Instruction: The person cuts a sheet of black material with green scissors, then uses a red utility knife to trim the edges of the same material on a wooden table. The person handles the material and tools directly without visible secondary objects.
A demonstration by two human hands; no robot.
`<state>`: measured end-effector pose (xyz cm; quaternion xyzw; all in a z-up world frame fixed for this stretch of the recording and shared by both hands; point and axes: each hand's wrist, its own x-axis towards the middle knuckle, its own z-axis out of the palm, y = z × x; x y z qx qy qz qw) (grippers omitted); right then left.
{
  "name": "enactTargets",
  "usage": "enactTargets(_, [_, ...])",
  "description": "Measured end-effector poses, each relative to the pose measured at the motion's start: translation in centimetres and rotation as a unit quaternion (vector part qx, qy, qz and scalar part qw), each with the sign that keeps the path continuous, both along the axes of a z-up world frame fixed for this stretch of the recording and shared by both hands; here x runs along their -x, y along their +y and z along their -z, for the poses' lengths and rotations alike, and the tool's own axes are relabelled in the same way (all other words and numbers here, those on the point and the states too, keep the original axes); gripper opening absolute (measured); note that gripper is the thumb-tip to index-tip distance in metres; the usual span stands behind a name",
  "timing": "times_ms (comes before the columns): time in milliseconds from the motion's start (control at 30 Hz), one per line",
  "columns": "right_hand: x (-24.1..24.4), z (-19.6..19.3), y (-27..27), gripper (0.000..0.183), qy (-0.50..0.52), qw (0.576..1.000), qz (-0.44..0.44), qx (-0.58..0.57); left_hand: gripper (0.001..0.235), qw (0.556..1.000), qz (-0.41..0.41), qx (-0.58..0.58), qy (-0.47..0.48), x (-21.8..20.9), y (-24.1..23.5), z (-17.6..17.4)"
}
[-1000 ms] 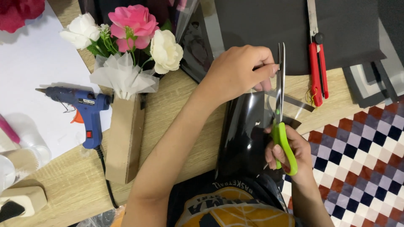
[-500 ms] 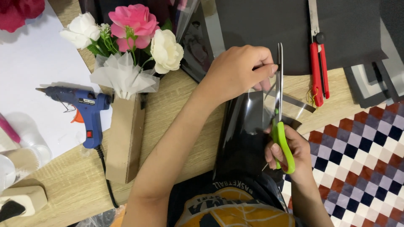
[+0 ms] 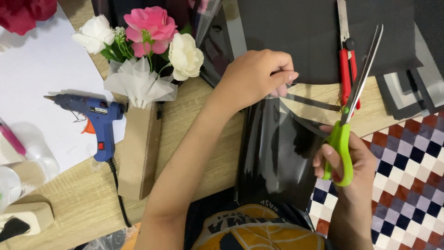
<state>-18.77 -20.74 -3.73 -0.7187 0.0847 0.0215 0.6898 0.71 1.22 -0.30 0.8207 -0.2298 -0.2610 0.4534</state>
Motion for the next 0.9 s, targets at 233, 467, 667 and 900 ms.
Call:
enactTargets(233, [-6.1, -5.5, -1.9, 0.055, 0.069, 0.945, -0.052, 0.316, 0.022, 0.999, -0.043, -0.014, -0.01, 1.8, 3.1, -0.9])
enactTargets(467, [-16.2, -1.7, -1.8, 0.047, -0.047, 0.806, -0.11, 0.58, 0.022, 0.994, -0.106, 0.006, 0.036, 3.4, 5.8, -0.8])
enactTargets(667, [-18.8, 4.8, -1.6, 0.026, -0.113, 0.715, -0.105, 0.682, 0.045, 0.956, -0.158, 0.233, 0.086, 2.8, 6.5, 3.1])
enactTargets(900, [-12.2, -1.9, 2.4, 0.035, -0.219, 0.731, -0.155, 0.627, 0.086, 0.907, -0.147, 0.38, 0.106, 2.7, 6.1, 4.0])
